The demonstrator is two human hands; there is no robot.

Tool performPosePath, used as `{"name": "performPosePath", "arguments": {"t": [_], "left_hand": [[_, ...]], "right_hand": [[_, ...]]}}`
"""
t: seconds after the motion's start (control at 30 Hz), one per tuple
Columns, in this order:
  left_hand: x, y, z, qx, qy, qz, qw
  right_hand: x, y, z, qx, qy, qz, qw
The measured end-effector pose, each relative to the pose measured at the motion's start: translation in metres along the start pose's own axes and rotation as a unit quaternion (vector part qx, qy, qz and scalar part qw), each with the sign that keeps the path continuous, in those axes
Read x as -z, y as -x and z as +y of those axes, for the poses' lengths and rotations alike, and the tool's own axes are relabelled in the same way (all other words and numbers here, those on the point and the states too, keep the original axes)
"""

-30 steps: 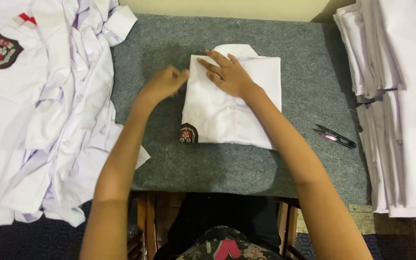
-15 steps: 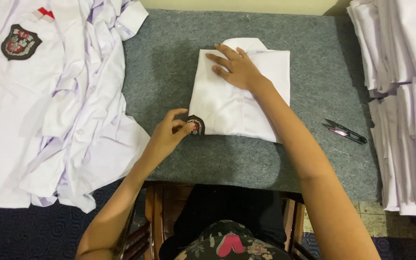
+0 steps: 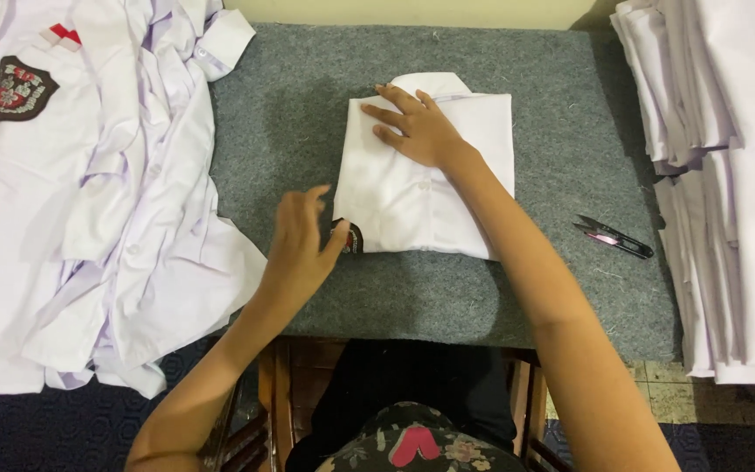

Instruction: Trimming loose threads and folding a white collared shirt.

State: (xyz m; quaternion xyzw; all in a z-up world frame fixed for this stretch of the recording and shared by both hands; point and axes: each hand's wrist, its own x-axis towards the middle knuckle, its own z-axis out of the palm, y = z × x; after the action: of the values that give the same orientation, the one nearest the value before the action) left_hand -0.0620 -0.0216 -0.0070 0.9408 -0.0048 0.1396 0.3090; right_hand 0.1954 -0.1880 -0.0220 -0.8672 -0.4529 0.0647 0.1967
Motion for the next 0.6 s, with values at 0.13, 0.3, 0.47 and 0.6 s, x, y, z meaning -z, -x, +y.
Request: {"name": "performPosePath", "arguments": {"t": [0.13,0.3,0.47,0.6], "left_hand": [[-0.018,-0.028,0.030,-0.167,-0.056,0.055,0.983],[-0.075,-0.037,0.008,-0.195,-0.178,0.018,0.964],[-0.076,-0.033,0.004,-0.189,-0.187,-0.018,0.964],[-0.086,-0.054,-0.007,-0.200,-0.198,0.000,0.960]], "right_hand": [[-0.001,-0.001,0.000,-0.003,0.000,-0.005,1.000],[0.004,0.002,-0.002,-0.005,0.001,-0.009,1.000],[-0.004,0.003,0.004,0.026,0.000,0.039,0.999],[-0.009,0.005,0.009,0.043,-0.009,0.072,0.996]]}}
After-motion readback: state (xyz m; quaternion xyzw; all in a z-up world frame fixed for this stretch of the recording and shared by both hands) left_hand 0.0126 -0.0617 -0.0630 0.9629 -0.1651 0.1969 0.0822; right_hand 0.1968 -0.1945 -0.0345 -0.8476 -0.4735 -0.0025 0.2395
